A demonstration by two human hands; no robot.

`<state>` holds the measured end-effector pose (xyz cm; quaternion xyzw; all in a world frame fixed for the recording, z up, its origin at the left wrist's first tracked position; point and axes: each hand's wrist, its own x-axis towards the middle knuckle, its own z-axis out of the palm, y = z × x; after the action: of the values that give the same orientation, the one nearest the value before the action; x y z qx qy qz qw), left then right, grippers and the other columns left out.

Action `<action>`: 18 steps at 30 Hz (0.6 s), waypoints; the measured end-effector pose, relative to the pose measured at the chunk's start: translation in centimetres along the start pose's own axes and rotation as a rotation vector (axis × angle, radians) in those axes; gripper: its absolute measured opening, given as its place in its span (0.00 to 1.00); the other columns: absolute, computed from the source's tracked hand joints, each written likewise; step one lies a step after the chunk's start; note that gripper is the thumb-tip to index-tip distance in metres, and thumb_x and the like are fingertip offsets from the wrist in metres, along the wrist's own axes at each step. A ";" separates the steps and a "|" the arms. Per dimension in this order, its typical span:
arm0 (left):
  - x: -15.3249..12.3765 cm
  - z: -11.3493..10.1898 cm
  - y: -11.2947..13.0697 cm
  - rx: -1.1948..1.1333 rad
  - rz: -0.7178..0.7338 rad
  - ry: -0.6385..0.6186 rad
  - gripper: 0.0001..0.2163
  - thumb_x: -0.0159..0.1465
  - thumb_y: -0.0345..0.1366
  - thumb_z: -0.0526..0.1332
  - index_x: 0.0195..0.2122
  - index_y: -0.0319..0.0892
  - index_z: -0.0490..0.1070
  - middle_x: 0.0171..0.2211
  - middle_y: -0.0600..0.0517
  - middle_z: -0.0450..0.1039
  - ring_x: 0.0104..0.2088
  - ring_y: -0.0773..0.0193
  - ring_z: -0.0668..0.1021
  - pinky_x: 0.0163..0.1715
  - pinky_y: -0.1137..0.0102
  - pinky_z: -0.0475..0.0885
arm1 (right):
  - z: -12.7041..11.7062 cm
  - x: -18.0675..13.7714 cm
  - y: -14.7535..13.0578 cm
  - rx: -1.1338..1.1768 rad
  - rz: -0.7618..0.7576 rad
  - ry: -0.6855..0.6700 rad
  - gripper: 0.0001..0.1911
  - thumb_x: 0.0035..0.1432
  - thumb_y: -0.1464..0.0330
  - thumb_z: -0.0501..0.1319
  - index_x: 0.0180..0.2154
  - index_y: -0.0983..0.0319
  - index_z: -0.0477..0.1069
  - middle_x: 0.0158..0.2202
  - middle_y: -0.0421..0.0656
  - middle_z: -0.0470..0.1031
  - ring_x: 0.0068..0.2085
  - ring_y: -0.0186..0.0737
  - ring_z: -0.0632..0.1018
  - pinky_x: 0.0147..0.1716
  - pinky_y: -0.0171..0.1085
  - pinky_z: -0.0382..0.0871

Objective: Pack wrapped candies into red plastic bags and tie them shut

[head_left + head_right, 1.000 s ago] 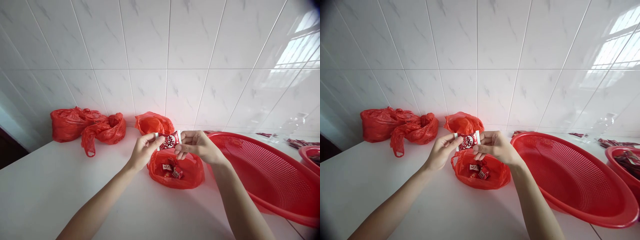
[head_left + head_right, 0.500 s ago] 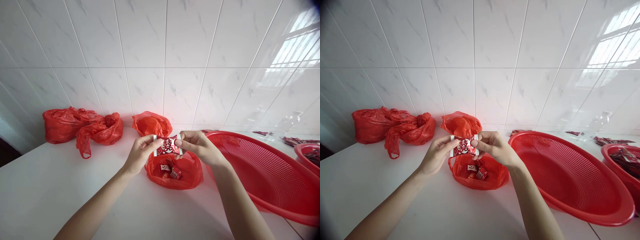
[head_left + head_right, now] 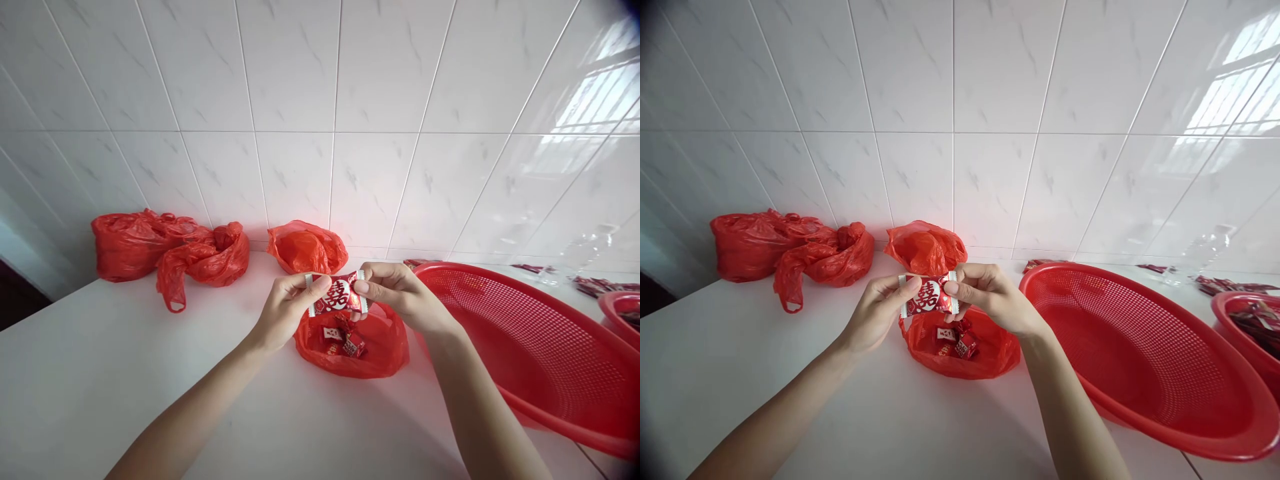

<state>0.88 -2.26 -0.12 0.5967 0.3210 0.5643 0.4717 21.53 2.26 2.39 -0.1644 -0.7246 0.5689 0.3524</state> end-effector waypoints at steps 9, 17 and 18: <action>0.0 0.1 -0.3 -0.057 0.013 0.041 0.15 0.64 0.44 0.65 0.24 0.39 0.73 0.24 0.53 0.71 0.27 0.65 0.73 0.33 0.67 0.71 | -0.3 0.0 0.3 0.008 -0.008 -0.021 0.12 0.63 0.62 0.64 0.29 0.62 0.73 0.28 0.40 0.77 0.31 0.38 0.79 0.37 0.40 0.76; -0.1 0.2 -0.4 -0.085 -0.033 0.060 0.15 0.63 0.44 0.66 0.25 0.38 0.74 0.26 0.52 0.72 0.29 0.64 0.74 0.33 0.68 0.71 | -0.3 0.0 0.4 0.031 0.004 -0.010 0.13 0.63 0.62 0.64 0.28 0.62 0.72 0.27 0.40 0.75 0.31 0.36 0.78 0.37 0.39 0.74; -0.1 0.2 -0.4 -0.087 -0.037 0.060 0.15 0.63 0.44 0.66 0.26 0.38 0.74 0.25 0.52 0.71 0.29 0.64 0.74 0.33 0.68 0.71 | -0.3 0.0 0.5 0.036 0.010 -0.008 0.14 0.63 0.61 0.64 0.28 0.62 0.72 0.27 0.40 0.75 0.30 0.36 0.78 0.36 0.38 0.74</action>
<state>1.16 -2.27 -0.53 0.5523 0.3212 0.5864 0.4979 21.60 2.61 1.99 -0.1595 -0.7148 0.5843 0.3496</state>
